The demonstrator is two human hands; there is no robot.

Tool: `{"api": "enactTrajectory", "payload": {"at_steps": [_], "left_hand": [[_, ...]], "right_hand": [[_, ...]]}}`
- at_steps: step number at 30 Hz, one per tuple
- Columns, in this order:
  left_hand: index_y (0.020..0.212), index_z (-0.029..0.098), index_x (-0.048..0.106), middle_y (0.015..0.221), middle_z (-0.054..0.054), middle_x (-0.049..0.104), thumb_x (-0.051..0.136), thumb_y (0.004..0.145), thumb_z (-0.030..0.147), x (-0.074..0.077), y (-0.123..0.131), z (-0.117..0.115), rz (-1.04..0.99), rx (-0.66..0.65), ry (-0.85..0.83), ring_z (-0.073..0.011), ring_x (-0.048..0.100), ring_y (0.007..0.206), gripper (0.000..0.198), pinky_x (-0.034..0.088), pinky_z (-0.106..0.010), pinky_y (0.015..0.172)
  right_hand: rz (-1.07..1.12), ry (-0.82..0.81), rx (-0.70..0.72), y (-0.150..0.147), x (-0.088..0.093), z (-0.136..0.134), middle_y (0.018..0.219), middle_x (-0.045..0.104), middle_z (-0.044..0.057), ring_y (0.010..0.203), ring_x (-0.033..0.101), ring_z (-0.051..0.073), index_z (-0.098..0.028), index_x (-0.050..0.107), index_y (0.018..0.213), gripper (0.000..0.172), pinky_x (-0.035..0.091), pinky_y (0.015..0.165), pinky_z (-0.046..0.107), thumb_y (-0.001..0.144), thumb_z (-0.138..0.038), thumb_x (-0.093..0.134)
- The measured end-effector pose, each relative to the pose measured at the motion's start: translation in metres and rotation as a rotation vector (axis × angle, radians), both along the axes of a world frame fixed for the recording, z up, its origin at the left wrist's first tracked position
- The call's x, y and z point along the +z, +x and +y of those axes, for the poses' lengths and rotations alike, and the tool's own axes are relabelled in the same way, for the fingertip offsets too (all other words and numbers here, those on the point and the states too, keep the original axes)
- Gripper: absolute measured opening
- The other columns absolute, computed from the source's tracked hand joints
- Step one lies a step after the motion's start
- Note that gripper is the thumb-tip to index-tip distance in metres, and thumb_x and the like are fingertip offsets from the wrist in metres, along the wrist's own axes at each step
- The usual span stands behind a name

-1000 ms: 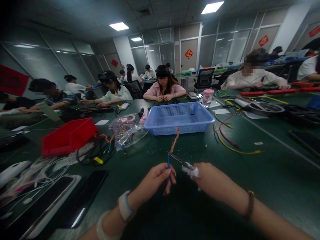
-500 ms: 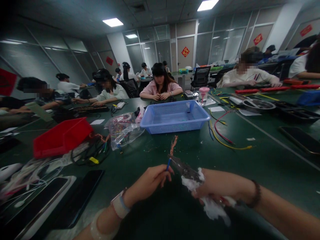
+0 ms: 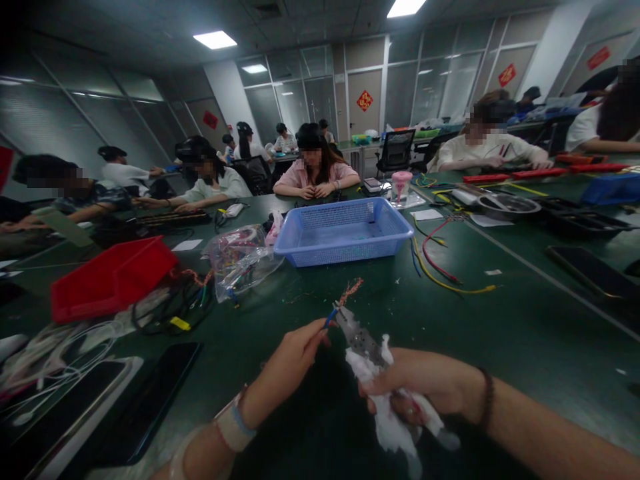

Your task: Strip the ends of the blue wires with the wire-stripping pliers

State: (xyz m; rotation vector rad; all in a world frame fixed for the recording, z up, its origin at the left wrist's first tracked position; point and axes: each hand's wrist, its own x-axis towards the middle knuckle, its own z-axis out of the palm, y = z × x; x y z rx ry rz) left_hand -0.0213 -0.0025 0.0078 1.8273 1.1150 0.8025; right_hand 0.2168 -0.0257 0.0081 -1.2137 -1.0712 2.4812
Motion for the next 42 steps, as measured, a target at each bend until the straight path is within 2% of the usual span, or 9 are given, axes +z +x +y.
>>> {"api": "enactTrajectory", "payload": {"at_steps": [4,9,15,17,20,24,28,34,42], "left_hand": [[0.090,0.021,0.065,0.076,-0.001,0.060,0.045,0.094,0.027,0.000,0.000,-0.001,-0.009,0.045,0.026,-0.0166,0.052,0.069,0.022,0.034,-0.024,0.066],[0.091,0.020,0.062,0.076,-0.001,0.060,0.042,0.095,0.031,-0.003,0.000,0.000,0.039,0.123,0.032,-0.0167,0.054,0.068,0.023,0.035,-0.025,0.065],[0.095,0.020,0.055,0.088,-0.002,0.063,0.035,0.097,0.027,-0.007,-0.002,0.005,0.118,0.163,0.033,-0.0161,0.058,0.077,0.021,0.039,-0.025,0.069],[0.092,0.020,0.055,0.089,-0.001,0.063,0.035,0.097,0.027,-0.007,-0.003,0.006,0.159,0.167,0.021,-0.0153,0.058,0.075,0.022,0.039,-0.025,0.066],[0.093,0.020,0.055,0.087,-0.001,0.063,0.035,0.097,0.028,-0.005,-0.004,0.006,0.225,0.155,-0.001,-0.0145,0.058,0.072,0.022,0.038,-0.024,0.063],[0.100,0.022,0.054,0.081,0.001,0.064,0.034,0.098,0.029,-0.001,-0.003,0.004,0.277,0.105,0.002,-0.0139,0.059,0.069,0.021,0.038,-0.024,0.062],[0.108,0.021,0.054,0.079,0.001,0.062,0.034,0.098,0.030,0.000,-0.003,0.003,0.323,0.073,0.001,-0.0149,0.059,0.069,0.024,0.038,-0.024,0.061],[0.111,0.018,0.057,0.091,-0.004,0.062,0.031,0.099,0.028,-0.002,-0.004,0.004,0.286,0.056,0.011,-0.0161,0.058,0.078,0.030,0.042,-0.026,0.069],[0.101,0.018,0.061,0.091,-0.003,0.062,0.034,0.098,0.026,-0.007,-0.003,0.003,0.267,0.007,0.027,-0.0159,0.058,0.081,0.028,0.043,-0.027,0.073]], "right_hand": [[0.104,-0.051,0.044,-0.006,0.001,-0.004,0.072,0.068,0.007,0.046,0.061,0.011,-0.008,0.061,0.092,0.034,0.047,0.036,0.017,0.074,-0.037,0.068],[0.164,-0.105,-0.062,-0.009,0.003,-0.007,0.099,0.069,0.012,0.052,0.065,0.012,-0.010,0.056,0.108,0.036,0.052,0.041,0.020,0.077,-0.026,0.062],[0.101,-0.133,-0.049,-0.008,-0.002,-0.016,0.107,0.066,0.014,0.070,0.071,0.022,-0.013,0.050,0.110,0.041,0.057,0.052,0.030,0.076,-0.032,0.060],[-0.018,-0.004,0.031,-0.002,0.006,-0.018,0.093,0.069,0.013,0.066,0.070,0.019,-0.012,0.051,0.104,0.035,0.055,0.052,0.027,0.079,-0.036,0.058],[-0.273,0.399,0.158,0.011,0.030,-0.015,0.075,0.069,0.008,0.069,0.068,0.017,-0.013,0.054,0.101,0.032,0.052,0.058,0.024,0.087,-0.042,0.050],[-0.673,1.094,0.093,0.022,0.052,0.003,0.099,0.067,0.007,0.086,0.065,0.019,-0.020,0.058,0.106,0.023,0.051,0.078,0.033,0.088,-0.028,0.046],[-1.172,1.582,-0.097,0.015,0.040,0.027,0.131,0.053,0.011,0.089,0.064,0.024,-0.021,0.047,0.129,0.055,0.052,0.076,0.038,0.075,-0.010,0.045],[-1.285,1.834,-0.134,0.008,0.003,0.045,0.132,0.052,0.013,0.100,0.061,0.025,-0.015,0.038,0.136,0.067,0.052,0.087,0.040,0.069,-0.005,0.045],[-1.293,1.891,-0.114,0.015,-0.011,0.044,0.133,0.051,0.013,0.113,0.056,0.028,-0.014,0.039,0.135,0.067,0.048,0.097,0.043,0.069,-0.004,0.045]]}}
